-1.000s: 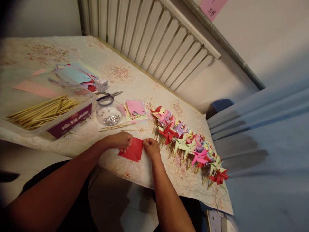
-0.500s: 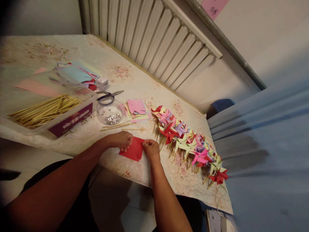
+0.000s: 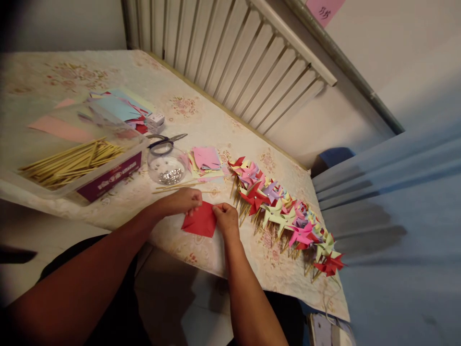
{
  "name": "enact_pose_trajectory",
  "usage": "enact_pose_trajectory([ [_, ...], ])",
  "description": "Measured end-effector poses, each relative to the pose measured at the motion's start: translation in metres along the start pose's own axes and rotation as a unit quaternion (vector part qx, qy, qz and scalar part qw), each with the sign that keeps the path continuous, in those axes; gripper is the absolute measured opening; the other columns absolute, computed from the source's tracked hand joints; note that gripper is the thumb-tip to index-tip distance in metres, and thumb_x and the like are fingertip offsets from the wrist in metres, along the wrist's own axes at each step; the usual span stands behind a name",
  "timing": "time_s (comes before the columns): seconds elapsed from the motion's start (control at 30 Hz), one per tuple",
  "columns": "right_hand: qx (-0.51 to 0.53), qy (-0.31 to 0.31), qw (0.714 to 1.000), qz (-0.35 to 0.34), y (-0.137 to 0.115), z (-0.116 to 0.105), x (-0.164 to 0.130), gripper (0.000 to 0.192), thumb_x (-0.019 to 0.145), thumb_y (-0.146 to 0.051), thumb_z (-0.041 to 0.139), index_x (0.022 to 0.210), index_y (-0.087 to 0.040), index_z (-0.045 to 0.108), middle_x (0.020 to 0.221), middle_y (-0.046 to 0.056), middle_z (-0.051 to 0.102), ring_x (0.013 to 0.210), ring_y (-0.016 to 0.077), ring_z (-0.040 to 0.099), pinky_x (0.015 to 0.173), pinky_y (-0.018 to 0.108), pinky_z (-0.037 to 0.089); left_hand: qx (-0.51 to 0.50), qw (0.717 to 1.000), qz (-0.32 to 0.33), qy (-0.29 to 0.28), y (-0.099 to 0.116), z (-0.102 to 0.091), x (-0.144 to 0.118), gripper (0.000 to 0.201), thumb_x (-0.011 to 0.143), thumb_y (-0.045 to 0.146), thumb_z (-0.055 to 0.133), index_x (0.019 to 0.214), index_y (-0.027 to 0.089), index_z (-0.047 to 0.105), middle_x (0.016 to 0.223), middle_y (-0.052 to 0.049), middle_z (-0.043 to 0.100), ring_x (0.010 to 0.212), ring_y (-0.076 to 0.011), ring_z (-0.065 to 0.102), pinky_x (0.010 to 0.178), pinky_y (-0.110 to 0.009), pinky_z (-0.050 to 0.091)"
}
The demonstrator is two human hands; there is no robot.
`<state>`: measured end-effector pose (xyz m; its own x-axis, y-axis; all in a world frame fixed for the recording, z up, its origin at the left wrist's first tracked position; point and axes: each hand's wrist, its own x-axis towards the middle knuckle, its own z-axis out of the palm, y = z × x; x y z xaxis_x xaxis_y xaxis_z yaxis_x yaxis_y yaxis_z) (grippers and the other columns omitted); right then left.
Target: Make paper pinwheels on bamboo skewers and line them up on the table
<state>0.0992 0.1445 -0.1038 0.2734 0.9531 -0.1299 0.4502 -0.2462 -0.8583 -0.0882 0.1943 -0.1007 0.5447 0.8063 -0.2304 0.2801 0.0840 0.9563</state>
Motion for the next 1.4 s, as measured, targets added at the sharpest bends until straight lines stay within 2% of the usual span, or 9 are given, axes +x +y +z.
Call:
enact_pose_trajectory([
  [0.13,0.020,-0.024,0.999,-0.012,-0.012,-0.017,-0.007,0.025,0.065,-0.043,0.067,0.059,-0.020,0.060,0.049,-0.007,0.042,0.051,0.0103,0.035,0.053,0.025,0.028,0.007,0.983,0.103,0.150,0.010,-0.006,-0.001,0.010,0.074,0.027,0.054,0.070,0.019,0.057,0.064,0.000,0.061,0.060,-0.0151,0.057,0.058,-0.027,0.042],
  [0.27,0.015,-0.029,0.998,-0.049,-0.025,-0.031,-0.009,0.025,0.064,-0.043,0.069,0.059,-0.019,0.061,0.052,-0.006,0.045,0.054,0.0106,0.036,0.055,0.026,0.028,-0.013,0.966,0.168,0.194,0.010,-0.005,0.003,0.023,0.078,0.039,0.061,0.085,0.017,0.065,0.084,-0.003,0.068,0.081,-0.0192,0.060,0.077,-0.032,0.047],
  [0.4,0.019,-0.012,0.998,-0.057,-0.032,-0.035,-0.006,0.025,0.064,-0.042,0.070,0.059,-0.019,0.062,0.054,-0.005,0.047,0.056,0.0112,0.039,0.057,0.026,0.030,-0.099,0.974,0.155,0.135,0.005,-0.004,0.003,0.042,0.081,0.051,0.063,0.106,0.017,0.066,0.100,-0.006,0.070,0.094,-0.0218,0.062,0.081,-0.033,0.047],
  [0.63,0.066,0.031,0.996,-0.055,-0.038,-0.031,0.004,0.025,0.063,-0.042,0.072,0.058,-0.019,0.062,0.057,-0.004,0.051,0.058,0.0117,0.042,0.058,0.027,0.033,-0.231,0.965,0.114,-0.037,0.002,0.000,0.001,0.034,0.073,0.043,0.076,0.091,0.016,0.068,0.085,-0.005,0.070,0.074,-0.0183,0.063,0.068,-0.030,0.046],
  [0.83,0.159,0.062,0.985,-0.020,-0.051,-0.031,0.014,0.026,0.059,-0.041,0.075,0.061,-0.019,0.062,0.054,-0.006,0.050,0.051,0.0094,0.039,0.054,0.025,0.031,-0.375,0.924,0.058,0.042,0.002,0.000,0.004,0.043,0.067,0.036,0.081,0.102,0.015,0.068,0.090,-0.006,0.072,0.075,-0.0159,0.065,0.070,-0.029,0.047],
  [1.03,0.171,0.077,0.982,-0.031,-0.067,-0.018,0.014,0.025,0.062,-0.040,0.072,0.060,-0.020,0.059,0.050,-0.007,0.047,0.048,0.0086,0.036,0.050,0.025,0.029,-0.411,0.908,0.068,-0.041,0.011,0.005,0.000,0.046,0.061,0.033,0.085,0.099,0.013,0.071,0.090,-0.010,0.075,0.078,-0.0212,0.068,0.074,-0.034,0.050],
  [1.27,0.126,0.151,0.978,-0.072,-0.070,-0.017,0.014,0.031,0.067,-0.047,0.074,0.078,-0.018,0.069,0.071,0.000,0.066,0.062,0.0134,0.054,0.058,0.025,0.042,-0.423,0.902,0.080,0.023,0.009,0.008,0.007,0.043,0.062,0.036,0.084,0.096,0.013,0.072,0.087,-0.009,0.076,0.081,-0.0233,0.070,0.081,-0.037,0.051],
  [1.33,0.165,0.131,0.977,-0.042,-0.064,-0.021,0.014,0.035,0.067,-0.051,0.075,0.081,-0.019,0.070,0.073,0.001,0.068,0.062,0.0137,0.057,0.057,0.025,0.044,-0.424,0.901,0.092,0.020,0.007,0.007,0.009,0.043,0.063,0.038,0.083,0.096,0.013,0.073,0.089,-0.010,0.076,0.085,-0.0246,0.070,0.083,-0.038,0.051],
  [1.4,0.228,0.049,0.972,0.002,-0.058,-0.022,0.013,0.039,0.066,-0.054,0.077,0.083,-0.020,0.070,0.076,0.003,0.071,0.064,0.0159,0.062,0.058,0.027,0.048,-0.426,0.899,0.099,0.017,0.006,0.008,0.010,0.043,0.064,0.038,0.083,0.097,0.012,0.073,0.091,-0.011,0.077,0.087,-0.0248,0.071,0.085,-0.038,0.051],
])
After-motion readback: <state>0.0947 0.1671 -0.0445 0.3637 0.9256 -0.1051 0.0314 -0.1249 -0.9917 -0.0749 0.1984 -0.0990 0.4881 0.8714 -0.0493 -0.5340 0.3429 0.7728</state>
